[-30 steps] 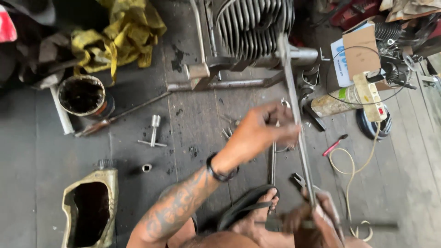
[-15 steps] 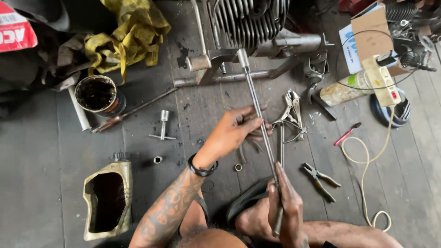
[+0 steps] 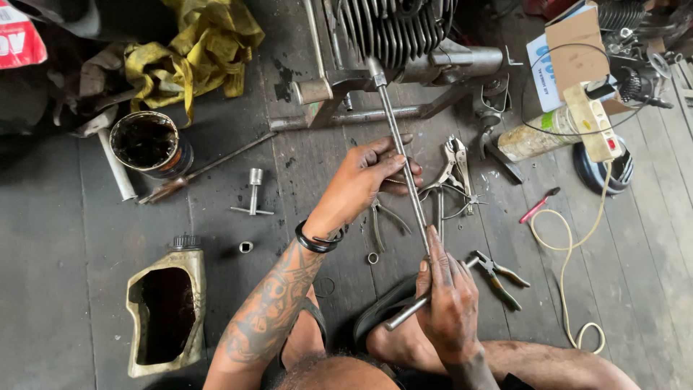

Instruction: Repairing a motorcycle engine by disassembling components with hand tools

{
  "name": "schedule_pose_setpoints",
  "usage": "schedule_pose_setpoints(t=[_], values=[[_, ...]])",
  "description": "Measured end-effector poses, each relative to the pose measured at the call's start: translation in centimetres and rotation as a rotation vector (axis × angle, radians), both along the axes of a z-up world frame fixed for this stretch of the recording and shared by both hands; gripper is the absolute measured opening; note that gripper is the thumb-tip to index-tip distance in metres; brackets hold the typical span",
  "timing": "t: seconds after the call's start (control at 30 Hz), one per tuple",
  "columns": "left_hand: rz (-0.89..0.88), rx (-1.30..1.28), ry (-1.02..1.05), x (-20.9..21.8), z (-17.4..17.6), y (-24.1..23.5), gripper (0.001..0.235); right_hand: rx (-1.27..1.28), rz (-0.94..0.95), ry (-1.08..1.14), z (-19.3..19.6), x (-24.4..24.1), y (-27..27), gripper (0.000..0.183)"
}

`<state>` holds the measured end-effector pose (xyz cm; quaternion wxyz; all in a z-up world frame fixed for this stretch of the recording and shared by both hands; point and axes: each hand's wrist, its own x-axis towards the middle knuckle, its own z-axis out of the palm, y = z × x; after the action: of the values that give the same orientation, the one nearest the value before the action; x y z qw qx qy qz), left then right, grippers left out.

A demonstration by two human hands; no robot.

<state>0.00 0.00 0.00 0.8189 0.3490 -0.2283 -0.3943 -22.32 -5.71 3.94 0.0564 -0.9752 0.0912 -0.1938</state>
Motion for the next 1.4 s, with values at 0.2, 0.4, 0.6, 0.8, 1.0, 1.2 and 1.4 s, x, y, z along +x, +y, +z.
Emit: schedule_pose_setpoints(t=[0.2,0.4,0.6,0.8,1.0,1.2,1.4], values=[[-0.024,0.008,0.010,0.4,-0.1,0.2,0.027,-0.071,0.008,0.020,0.7,0.5,0.7,0.052],[-0.101,-0.074,0.090,0.7,-0.3,0.5,0.043,-0.079,-0.033,0.033,0.8,1.0,1.4,0.052],[-0.045,-0.046,0.005,0.7,0.2,1.2,0.042,1.414,-0.033,-0.192,-2.0,0.3,0.0,0.060],[-0.107,-0.095,0.067,0.8,-1.5,0.2,0.042,2.568,0.381,-0.377,-2.8,-1.2,0.7,0.095],[-0.100,-0.129,0.083,0.7,-2.1,0.2,0.035,0.134,-0.263,-0.488,-4.0,-4.4,1.9,0.050],[-0.070,-0.036,0.072,0.9,-1.0,1.3,0.040,0.909,0.000,-0.384,-4.1,-0.7,1.6,0.053],[-0.097,-0.015,0.114,0.9,-0.9,0.9,0.046,2.560,0.135,-0.416,-6.2,-2.5,0.1,0.058]])
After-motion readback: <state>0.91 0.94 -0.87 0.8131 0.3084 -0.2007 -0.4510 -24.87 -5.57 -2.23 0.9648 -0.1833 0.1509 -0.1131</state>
